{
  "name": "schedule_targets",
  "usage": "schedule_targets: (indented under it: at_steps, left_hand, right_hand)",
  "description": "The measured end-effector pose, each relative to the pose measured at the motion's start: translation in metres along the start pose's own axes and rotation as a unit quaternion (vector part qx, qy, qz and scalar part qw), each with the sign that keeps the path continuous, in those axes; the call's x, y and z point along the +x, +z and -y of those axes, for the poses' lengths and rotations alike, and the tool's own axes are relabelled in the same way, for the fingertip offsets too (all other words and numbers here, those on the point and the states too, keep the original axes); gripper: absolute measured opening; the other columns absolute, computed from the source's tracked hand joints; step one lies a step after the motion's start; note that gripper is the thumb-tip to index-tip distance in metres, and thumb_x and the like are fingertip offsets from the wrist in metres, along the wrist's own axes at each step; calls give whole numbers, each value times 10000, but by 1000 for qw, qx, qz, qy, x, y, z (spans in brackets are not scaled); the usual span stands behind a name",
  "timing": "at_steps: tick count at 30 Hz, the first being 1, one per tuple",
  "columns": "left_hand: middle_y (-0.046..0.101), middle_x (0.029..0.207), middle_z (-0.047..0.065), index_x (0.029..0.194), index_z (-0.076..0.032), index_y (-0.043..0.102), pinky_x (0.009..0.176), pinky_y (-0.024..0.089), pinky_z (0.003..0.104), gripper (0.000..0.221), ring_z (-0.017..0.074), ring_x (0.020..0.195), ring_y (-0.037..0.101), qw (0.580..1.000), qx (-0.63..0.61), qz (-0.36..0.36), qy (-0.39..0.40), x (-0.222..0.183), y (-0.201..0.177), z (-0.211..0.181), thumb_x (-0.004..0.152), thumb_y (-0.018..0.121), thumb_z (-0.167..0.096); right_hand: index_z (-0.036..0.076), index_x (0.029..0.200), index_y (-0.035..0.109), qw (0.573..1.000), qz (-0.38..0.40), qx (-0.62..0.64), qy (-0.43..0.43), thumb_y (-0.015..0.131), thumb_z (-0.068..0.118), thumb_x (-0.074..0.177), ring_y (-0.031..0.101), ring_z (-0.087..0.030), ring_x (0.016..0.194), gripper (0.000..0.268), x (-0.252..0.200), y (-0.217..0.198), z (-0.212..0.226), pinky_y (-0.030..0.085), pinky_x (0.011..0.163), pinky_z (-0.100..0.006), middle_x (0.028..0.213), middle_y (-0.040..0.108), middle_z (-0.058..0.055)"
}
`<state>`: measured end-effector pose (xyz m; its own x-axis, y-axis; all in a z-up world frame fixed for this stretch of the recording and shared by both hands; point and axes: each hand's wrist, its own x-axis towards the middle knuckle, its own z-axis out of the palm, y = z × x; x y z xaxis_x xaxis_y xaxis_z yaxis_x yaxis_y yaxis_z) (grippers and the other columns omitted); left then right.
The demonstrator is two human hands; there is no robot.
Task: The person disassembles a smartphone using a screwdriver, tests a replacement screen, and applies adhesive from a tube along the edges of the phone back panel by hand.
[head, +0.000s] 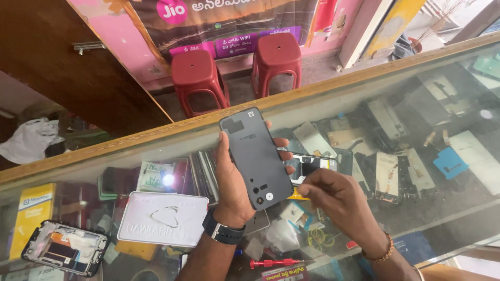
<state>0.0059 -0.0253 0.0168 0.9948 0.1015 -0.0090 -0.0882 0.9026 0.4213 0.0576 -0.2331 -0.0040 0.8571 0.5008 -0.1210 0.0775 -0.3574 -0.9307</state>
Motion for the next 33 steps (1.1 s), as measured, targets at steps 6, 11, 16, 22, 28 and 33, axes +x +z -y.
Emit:
schedule_targets:
  at_steps: [6, 11, 16, 22, 28, 33]
  left_hand:
    - [670, 1143, 245, 1429, -17, 496, 817, 596, 488, 786, 342, 972, 692, 1000, -4, 9, 7, 0, 3, 2, 1041, 351, -684]
    - [668, 1140, 236, 1424, -21, 503, 810, 601, 487, 799, 339, 973, 691, 1000, -26, 1, 0, -2, -1, 4, 1027, 341, -695]
    - [665, 1156, 221, 1420, -37, 510, 807, 608, 482, 792, 331, 979, 687, 999, -37, -23, -6, -6, -3, 10, 1019, 346, -700]
    - [661, 1134, 211, 1421, -49, 526, 793, 622, 484, 852, 332, 968, 709, 993, -6, -44, -108, -15, -4, 10, 968, 332, -743]
    - [664, 1152, 243, 1424, 16, 505, 775, 618, 493, 874, 353, 959, 709, 980, -32, 39, -193, -23, -7, 18, 1024, 331, -741]
    - [727, 1142, 189, 1353, -33, 543, 783, 627, 444, 656, 317, 986, 762, 968, 116, -70, -213, -42, 3, 1, 887, 547, -495]
  right_hand:
    - [-11, 847, 740, 996, 28, 40, 74, 766, 161, 842, 617, -96, 541, 174, -2, 15, 11, 511, 491, -287, 629, 689, -50]
    - [26, 873, 757, 998, 65, 19, 15, 678, 178, 892, 636, -92, 557, 173, -4, 9, 11, 521, 527, -271, 648, 721, -19]
    - [-12, 857, 652, 992, -18, -110, -63, 638, 174, 885, 507, -150, 527, 189, -14, 7, -5, 435, 508, -309, 614, 582, -90]
    - [-39, 965, 702, 997, -61, -42, 8, 680, 222, 964, 530, -117, 623, 261, 15, -2, 2, 454, 538, -282, 680, 616, -84]
    - [30, 1172, 710, 992, 62, 108, 12, 708, 119, 880, 601, -46, 646, 305, 55, -11, 45, 490, 536, -220, 800, 703, 14]
    - [-46, 1116, 724, 989, 55, 140, 3, 739, 67, 883, 568, -80, 604, 259, 65, -16, 39, 455, 512, -239, 796, 706, -41]
